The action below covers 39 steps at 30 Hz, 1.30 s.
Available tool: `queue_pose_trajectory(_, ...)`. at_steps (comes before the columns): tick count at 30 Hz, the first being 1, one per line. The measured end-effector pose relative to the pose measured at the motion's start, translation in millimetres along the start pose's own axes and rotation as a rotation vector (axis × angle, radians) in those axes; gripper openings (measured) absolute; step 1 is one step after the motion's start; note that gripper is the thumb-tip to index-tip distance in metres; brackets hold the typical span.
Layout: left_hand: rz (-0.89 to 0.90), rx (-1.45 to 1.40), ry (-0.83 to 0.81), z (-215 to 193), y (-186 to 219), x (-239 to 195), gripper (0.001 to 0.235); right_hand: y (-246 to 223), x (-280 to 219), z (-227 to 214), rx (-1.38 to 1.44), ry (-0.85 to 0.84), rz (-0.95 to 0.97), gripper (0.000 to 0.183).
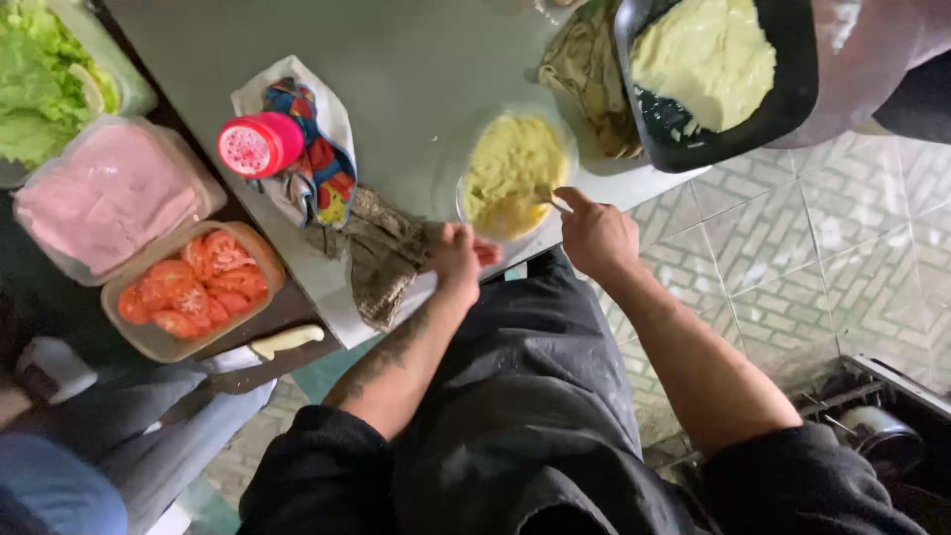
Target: Mixing eggs into mashed potatoes using a spoon.
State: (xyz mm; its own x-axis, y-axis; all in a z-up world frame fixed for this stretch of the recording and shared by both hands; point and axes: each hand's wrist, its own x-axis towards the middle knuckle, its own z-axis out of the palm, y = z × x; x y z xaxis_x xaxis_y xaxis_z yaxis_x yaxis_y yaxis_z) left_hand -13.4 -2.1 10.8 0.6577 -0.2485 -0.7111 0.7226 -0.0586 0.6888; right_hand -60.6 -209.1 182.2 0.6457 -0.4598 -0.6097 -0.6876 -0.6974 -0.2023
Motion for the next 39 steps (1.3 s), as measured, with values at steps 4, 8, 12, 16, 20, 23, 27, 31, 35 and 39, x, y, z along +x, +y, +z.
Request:
queue_pose_trajectory(4, -0.274, -0.144, -0.078, 29, -12, -47, 0.017, 10, -15, 11, 0.084, 0.031, -0.108, 0.045)
queue_pose_trajectory(8, -0.232, -0.01, -0.003, 27, -32, -31, 0.021, 5, -19, 10, -0.024, 0.041, -0.06, 0.036)
queue_pose_trajectory(12, -0.006, 0.089, 0.131, 4, 10, 0, 0.023, -14, -18, 8, 0.197, 0.075, -0.025, 0.04)
queue_pose_trajectory(16, -0.179, 0.083, 0.004, -1, 54, 6, 0.018, -20, -1, 21, 0.169, 0.025, -0.076, 0.034)
queue_pose_trajectory(20, -0.309, -0.008, -0.102, -5, 39, 24, 0.019, -14, 1, -3, 0.214, 0.073, -0.107, 0.038)
queue_pose_trajectory(23, -0.32, -0.118, -0.204, -2, 13, 13, 0.024, 6, 29, 34, 0.127, 0.164, -0.15, 0.036)
queue_pose_trajectory(27, -0.302, -0.124, -0.187, 1, 28, 23, 0.025, -15, 27, -11, 0.073, -0.057, -0.075, 0.038)
queue_pose_trajectory(31, -0.223, -0.093, -0.127, -15, 34, 23, 0.023, -15, 27, 14, 0.014, 0.002, -0.082, 0.04)
queue_pose_trajectory(35, -0.099, 0.022, -0.084, -20, 63, 55, 0.019, -10, 35, 5, -0.003, 0.11, -0.22, 0.035)
queue_pose_trajectory(39, -0.053, 0.079, -0.136, -30, 50, 40, 0.018, -16, 33, 17, 0.06, 0.184, -0.233, 0.036)
